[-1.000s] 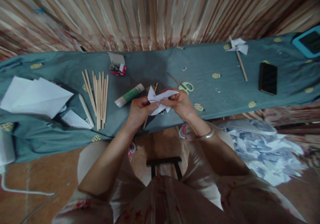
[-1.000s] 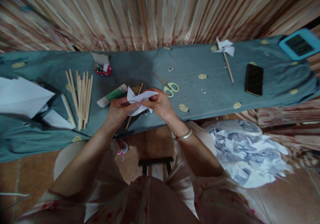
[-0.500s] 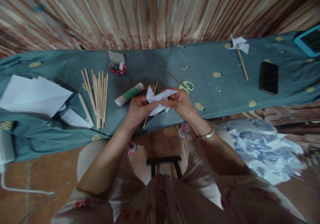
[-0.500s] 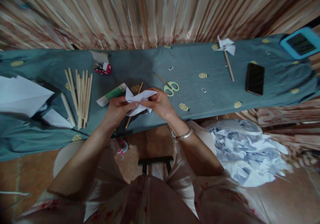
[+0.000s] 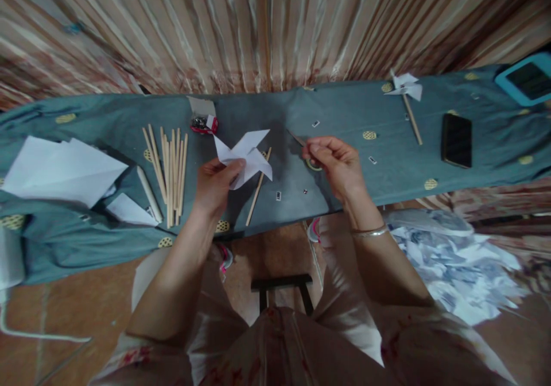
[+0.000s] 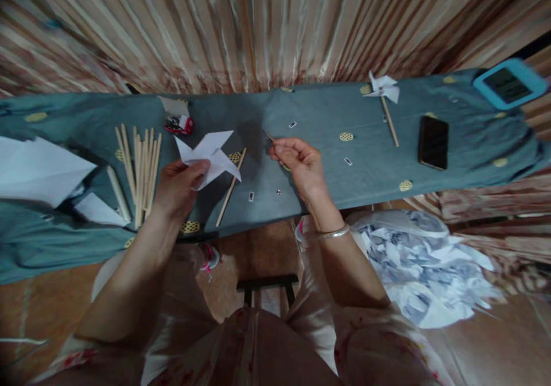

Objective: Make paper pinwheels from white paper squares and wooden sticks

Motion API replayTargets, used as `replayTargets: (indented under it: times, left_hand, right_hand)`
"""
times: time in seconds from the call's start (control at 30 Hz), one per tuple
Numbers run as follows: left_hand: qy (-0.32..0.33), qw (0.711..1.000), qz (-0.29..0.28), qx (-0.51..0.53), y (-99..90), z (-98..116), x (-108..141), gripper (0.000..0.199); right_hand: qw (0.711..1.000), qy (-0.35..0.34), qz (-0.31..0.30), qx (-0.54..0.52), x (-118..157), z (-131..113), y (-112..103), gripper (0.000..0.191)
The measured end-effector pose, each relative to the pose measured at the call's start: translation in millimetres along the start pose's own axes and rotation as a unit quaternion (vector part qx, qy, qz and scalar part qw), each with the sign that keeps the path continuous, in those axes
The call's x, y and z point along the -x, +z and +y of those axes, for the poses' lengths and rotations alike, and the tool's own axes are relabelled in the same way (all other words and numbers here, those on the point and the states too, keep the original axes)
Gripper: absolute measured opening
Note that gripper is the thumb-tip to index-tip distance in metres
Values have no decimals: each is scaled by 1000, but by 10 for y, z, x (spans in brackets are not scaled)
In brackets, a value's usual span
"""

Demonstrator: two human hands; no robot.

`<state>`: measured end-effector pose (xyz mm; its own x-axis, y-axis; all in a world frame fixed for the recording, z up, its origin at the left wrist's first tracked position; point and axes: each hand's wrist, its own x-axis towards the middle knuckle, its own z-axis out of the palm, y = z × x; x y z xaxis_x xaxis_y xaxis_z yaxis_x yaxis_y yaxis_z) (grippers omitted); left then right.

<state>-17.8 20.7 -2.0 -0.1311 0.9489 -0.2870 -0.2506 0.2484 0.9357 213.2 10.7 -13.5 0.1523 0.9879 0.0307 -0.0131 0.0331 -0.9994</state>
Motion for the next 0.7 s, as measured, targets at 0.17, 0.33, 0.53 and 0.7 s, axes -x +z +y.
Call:
replayTargets:
  times: [0.17,0.33,0.53,0.7]
  left_hand:
    - [0,1000,24,0,8,32,-26,16]
    - [1,1000,12,-12,28,0,-35,9]
    - [4,1000,0,-10,56,-16,-32,11]
    - [-2,1000,7,-28,75,-13,-26,10]
  right_hand:
    - [967,-43,-57,246,39,9,-169,12]
    - [890,17,-174,421,169,-110,-218,5]
    - [814,39,-230,532,271,-148,-110,4]
    - [795,9,-247,554,295,-156,-34,15]
